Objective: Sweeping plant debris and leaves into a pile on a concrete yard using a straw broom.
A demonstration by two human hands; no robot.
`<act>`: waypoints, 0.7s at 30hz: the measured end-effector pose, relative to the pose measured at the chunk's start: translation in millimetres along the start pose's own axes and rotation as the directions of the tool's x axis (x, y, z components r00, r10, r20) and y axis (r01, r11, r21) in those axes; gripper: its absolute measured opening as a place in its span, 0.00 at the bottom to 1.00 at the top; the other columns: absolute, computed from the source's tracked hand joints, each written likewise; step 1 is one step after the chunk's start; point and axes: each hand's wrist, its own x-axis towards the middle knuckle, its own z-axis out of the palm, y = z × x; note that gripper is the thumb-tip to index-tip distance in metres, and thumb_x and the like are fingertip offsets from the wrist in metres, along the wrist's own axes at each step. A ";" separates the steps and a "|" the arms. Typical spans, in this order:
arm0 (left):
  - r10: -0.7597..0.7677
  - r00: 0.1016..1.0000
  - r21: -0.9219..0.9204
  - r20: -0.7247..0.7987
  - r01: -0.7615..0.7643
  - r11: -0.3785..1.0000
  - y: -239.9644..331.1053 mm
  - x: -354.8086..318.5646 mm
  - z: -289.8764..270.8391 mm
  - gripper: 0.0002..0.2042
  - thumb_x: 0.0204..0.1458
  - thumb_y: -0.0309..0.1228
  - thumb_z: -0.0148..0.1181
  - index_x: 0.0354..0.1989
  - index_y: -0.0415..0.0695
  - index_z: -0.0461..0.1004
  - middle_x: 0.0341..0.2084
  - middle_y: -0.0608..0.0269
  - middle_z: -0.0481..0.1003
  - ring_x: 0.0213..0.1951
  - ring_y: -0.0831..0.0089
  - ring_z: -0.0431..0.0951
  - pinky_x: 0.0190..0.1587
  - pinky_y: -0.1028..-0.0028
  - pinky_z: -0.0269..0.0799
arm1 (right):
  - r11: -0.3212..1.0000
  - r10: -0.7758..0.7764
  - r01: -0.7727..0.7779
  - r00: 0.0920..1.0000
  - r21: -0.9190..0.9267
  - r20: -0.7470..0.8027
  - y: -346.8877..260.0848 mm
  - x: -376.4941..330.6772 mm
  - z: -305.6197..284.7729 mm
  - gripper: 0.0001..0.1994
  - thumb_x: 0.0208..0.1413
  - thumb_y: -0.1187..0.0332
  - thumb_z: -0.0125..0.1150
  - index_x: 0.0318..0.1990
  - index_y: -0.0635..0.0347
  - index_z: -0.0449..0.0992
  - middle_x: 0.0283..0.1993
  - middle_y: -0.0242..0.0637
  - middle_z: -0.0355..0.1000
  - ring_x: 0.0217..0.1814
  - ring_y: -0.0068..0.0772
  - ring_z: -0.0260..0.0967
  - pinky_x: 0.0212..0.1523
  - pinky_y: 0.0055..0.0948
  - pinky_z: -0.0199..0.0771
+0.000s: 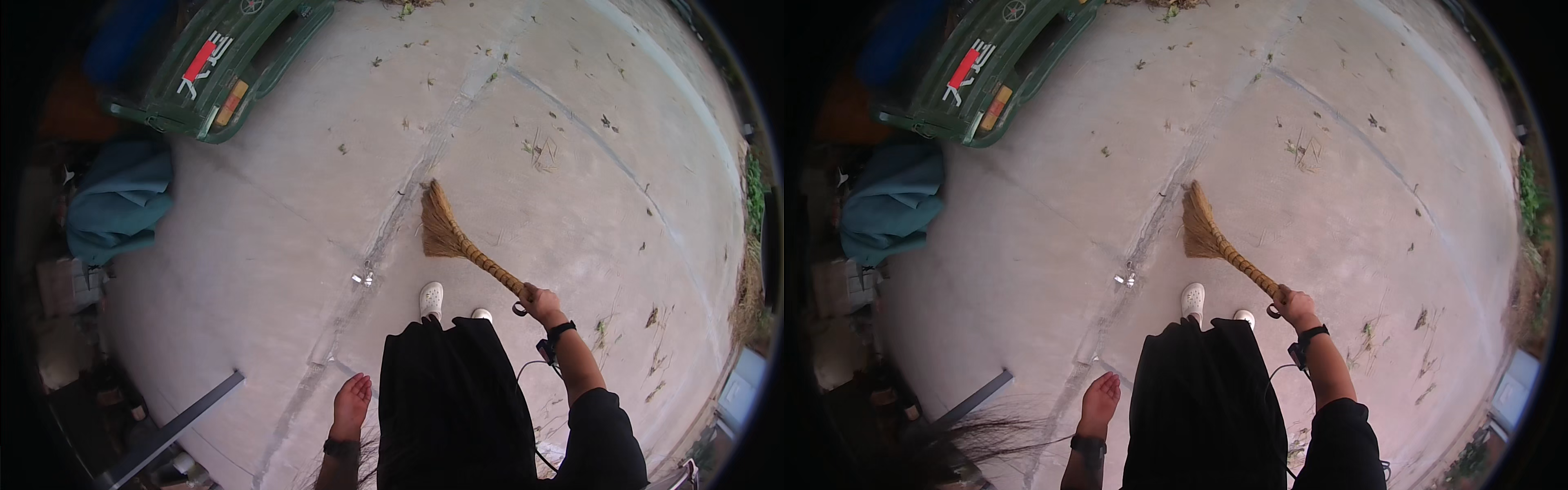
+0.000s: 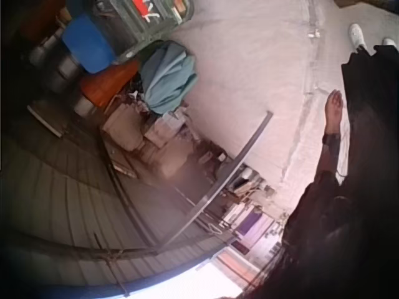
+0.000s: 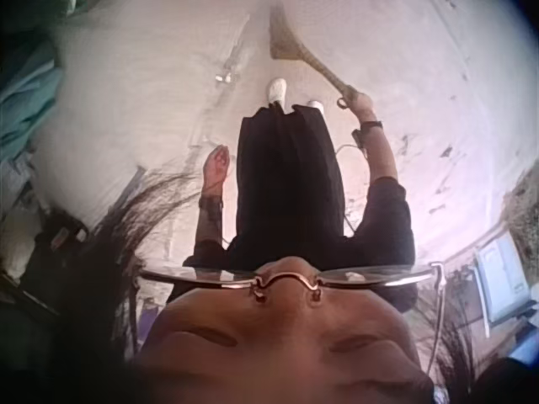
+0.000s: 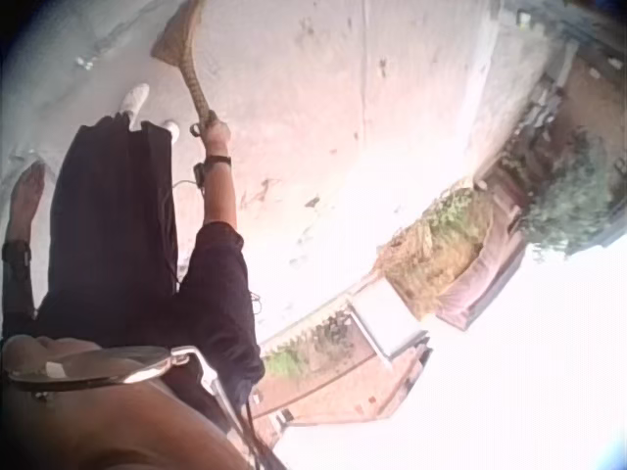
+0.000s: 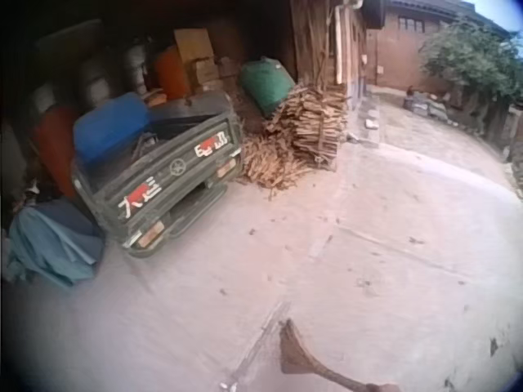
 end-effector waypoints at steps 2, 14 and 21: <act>-0.045 0.998 0.026 -0.038 0.046 0.999 -2.2 1.9 18.1 0.11 0.53 0.30 0.50 0.41 0.38 0.68 0.37 0.57 0.72 0.41 0.69 0.71 0.45 0.74 0.68 | 0.980 0.190 -0.188 0.981 0.071 -0.036 73.6 -25.7 -16.7 0.22 0.46 0.52 0.54 0.50 0.45 0.71 0.36 0.47 0.74 0.38 0.48 0.72 0.41 0.41 0.72; -0.026 0.999 0.131 0.018 0.024 0.991 -65.9 -24.2 104.4 0.11 0.54 0.32 0.50 0.41 0.40 0.69 0.38 0.59 0.72 0.41 0.71 0.72 0.45 0.74 0.67 | 0.715 0.667 -0.658 0.743 0.237 0.051 280.3 -109.2 -87.8 0.24 0.46 0.50 0.53 0.41 0.64 0.74 0.32 0.48 0.74 0.36 0.44 0.74 0.37 0.37 0.73; 0.009 0.999 0.061 0.037 -0.011 0.998 -88.3 -22.4 103.2 0.12 0.53 0.32 0.49 0.42 0.39 0.68 0.39 0.57 0.72 0.42 0.70 0.71 0.45 0.75 0.67 | 0.985 0.055 -0.031 0.989 0.169 -0.140 215.7 -163.7 -70.0 0.26 0.43 0.59 0.62 0.52 0.59 0.67 0.35 0.51 0.73 0.35 0.47 0.73 0.35 0.39 0.73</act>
